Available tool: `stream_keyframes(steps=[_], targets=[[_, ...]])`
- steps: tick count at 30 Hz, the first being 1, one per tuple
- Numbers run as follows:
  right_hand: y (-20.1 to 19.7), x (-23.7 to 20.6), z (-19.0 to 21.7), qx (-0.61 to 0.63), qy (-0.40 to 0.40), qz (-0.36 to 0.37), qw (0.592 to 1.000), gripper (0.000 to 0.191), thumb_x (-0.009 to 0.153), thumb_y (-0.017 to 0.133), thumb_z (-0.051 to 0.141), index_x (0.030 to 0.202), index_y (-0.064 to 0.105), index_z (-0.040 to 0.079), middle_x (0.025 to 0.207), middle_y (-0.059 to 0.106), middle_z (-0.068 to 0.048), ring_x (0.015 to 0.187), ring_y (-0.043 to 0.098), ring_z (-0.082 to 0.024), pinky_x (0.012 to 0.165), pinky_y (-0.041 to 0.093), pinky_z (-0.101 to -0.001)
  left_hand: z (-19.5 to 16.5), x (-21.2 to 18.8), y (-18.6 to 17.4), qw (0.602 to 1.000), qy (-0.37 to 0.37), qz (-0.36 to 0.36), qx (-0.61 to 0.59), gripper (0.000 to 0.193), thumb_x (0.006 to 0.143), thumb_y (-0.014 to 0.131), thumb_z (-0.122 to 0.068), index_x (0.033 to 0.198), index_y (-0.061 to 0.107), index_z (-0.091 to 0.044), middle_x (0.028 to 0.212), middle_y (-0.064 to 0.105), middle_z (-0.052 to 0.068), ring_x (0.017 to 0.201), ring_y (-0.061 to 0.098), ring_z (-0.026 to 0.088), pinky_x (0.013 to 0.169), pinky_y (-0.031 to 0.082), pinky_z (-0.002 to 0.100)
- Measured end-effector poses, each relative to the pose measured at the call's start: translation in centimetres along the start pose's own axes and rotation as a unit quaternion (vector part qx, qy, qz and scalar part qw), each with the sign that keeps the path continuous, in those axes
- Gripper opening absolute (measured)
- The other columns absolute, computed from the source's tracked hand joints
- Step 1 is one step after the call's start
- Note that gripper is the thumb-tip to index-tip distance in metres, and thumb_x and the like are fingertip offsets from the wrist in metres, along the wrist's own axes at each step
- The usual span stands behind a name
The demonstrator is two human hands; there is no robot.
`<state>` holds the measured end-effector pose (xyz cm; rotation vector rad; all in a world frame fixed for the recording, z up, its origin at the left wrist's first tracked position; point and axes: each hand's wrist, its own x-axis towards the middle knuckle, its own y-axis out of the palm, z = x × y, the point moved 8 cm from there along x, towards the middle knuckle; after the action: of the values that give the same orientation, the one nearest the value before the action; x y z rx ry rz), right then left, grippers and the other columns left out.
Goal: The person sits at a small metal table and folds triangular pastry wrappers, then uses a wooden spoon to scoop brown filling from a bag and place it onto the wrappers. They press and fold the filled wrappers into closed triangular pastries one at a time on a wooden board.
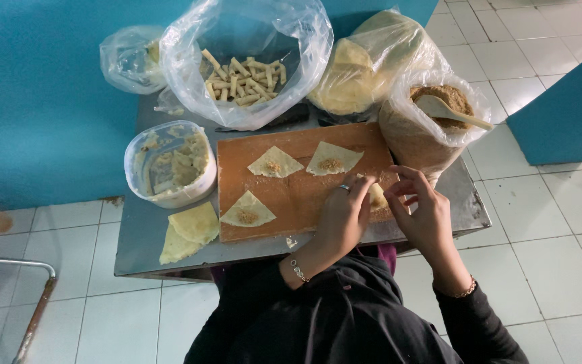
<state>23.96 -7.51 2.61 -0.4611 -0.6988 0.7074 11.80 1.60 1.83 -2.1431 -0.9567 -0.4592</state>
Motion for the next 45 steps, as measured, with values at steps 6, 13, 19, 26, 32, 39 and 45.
stream_keyframes(steps=[6,13,19,26,32,39,45], targets=[[0.5,-0.3,0.4,0.032,-0.021,0.006,0.999,0.045,0.089,0.074,0.003,0.133,0.062,0.006,0.094,0.076,-0.006,0.087,0.075,-0.014,0.075,0.061,-0.028,0.3,-0.1,0.2,0.999,0.005,0.015,-0.044,0.031,0.089,0.062,0.005,0.12,0.062,0.0,0.111,0.063,0.018,0.094,0.068,0.038,0.081,0.055,0.045],[1.2,-0.4,0.8,0.025,-0.039,0.035,0.998,0.042,0.094,0.068,0.002,0.135,0.059,0.005,0.1,0.078,-0.008,0.096,0.078,-0.018,0.082,0.061,-0.0308,0.6,0.0,0.3,0.998,-0.006,0.035,-0.053,0.027,0.093,0.065,0.001,0.12,0.062,0.0,0.113,0.059,0.02,0.095,0.067,0.039,0.078,0.054,0.044],[0.8,-0.4,0.8,-0.006,-0.036,0.04,0.999,0.047,0.095,0.069,0.005,0.139,0.055,0.007,0.095,0.079,-0.007,0.094,0.078,-0.019,0.079,0.06,-0.0321,1.4,-0.3,0.6,0.998,-0.031,0.037,-0.05,0.02,0.093,0.065,0.0,0.113,0.068,0.002,0.108,0.059,0.02,0.09,0.067,0.036,0.077,0.055,0.043],[0.7,0.5,0.6,0.033,-0.05,0.16,0.985,0.07,0.082,0.073,0.003,0.146,0.046,0.007,0.101,0.079,-0.006,0.1,0.077,-0.02,0.083,0.058,-0.0331,1.8,-0.5,0.5,0.997,-0.014,0.062,-0.037,0.006,0.088,0.067,0.0,0.089,0.067,0.006,0.109,0.059,0.021,0.094,0.068,0.037,0.08,0.055,0.042],[1.0,1.4,-0.5,0.055,-0.039,0.215,0.974,0.072,0.08,0.075,0.001,0.147,0.049,0.01,0.098,0.08,-0.006,0.094,0.079,-0.018,0.084,0.061,-0.0319,0.9,-0.5,0.4,0.997,0.019,0.07,-0.001,0.02,0.086,0.077,-0.009,0.099,0.07,0.005,0.116,0.059,0.025,0.103,0.065,0.042,0.087,0.053,0.046],[1.4,1.7,-1.3,0.07,-0.042,0.192,0.978,0.062,0.084,0.071,-0.004,0.142,0.055,0.008,0.098,0.079,-0.006,0.095,0.079,-0.016,0.085,0.062,-0.0297,2.1,-0.5,1.2,0.993,-0.014,0.12,-0.009,0.033,0.077,0.082,-0.013,0.1,0.07,0.006,0.119,0.06,0.027,0.105,0.066,0.042,0.089,0.053,0.046],[1.7,2.0,-1.9,0.061,-0.032,0.186,0.98,0.042,0.085,0.07,-0.003,0.126,0.064,0.004,0.099,0.079,-0.006,0.097,0.079,-0.016,0.085,0.062,-0.0289,2.1,-0.6,1.0,0.999,0.008,0.046,0.024,0.013,0.088,0.075,-0.005,0.099,0.073,0.001,0.126,0.055,0.034,0.099,0.066,0.045,0.085,0.055,0.046]])
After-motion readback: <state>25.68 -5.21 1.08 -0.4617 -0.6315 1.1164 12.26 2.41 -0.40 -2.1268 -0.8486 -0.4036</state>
